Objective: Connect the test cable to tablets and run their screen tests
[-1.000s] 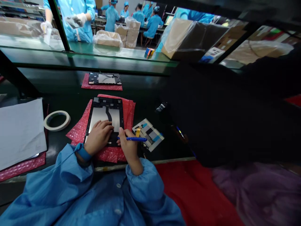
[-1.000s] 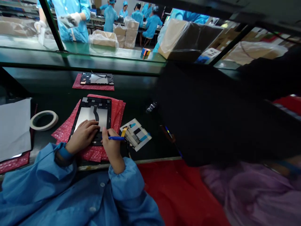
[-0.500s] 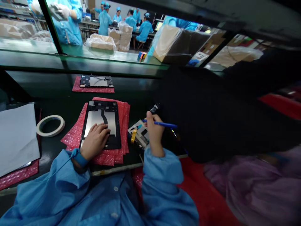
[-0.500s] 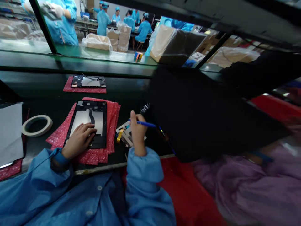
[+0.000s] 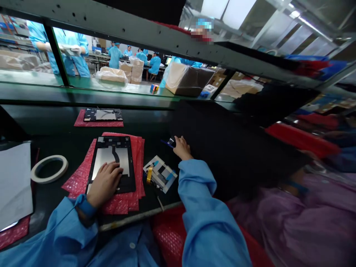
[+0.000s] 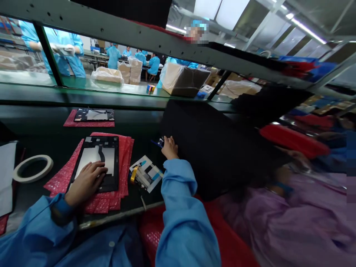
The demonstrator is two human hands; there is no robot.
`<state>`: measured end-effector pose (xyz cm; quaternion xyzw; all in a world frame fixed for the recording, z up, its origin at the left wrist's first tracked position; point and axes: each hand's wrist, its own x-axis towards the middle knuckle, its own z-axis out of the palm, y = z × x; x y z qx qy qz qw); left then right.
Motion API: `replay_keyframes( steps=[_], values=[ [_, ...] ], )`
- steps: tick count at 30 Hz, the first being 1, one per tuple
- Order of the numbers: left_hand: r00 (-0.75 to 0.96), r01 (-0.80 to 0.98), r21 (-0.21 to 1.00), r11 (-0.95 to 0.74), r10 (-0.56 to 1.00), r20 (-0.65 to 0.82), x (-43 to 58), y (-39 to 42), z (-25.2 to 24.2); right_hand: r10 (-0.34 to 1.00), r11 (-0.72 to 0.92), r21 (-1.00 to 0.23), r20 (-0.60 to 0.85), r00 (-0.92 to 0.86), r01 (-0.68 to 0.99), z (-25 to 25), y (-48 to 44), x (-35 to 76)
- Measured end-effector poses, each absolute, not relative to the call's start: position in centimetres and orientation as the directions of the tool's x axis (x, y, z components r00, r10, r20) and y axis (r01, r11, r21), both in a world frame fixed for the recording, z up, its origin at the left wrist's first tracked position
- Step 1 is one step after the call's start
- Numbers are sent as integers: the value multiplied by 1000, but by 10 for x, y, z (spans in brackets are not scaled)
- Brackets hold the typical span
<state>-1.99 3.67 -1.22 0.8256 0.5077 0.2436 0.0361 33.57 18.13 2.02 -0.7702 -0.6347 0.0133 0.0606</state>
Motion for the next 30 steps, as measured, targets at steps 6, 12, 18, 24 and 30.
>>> replay_keyframes(
  steps=[6,12,18,24,30],
  values=[
    [323,749,448,-488,859,397,-22,37,-13,971,-235,-28,29,236,972,26,180,331],
    [233,680,561,-473,864,446,-27,40,-8,965,-262,30,-11,263,965,36,183,325],
    [-1,728,619,-295,902,431,-73,55,5,970,-237,12,63,236,971,58,171,309],
    [-174,755,656,15,968,179,-113,86,-1,793,-337,6,540,281,942,125,136,334],
    [-174,753,633,181,982,-75,-111,117,1,798,-500,37,408,444,865,163,109,382]
  ],
)
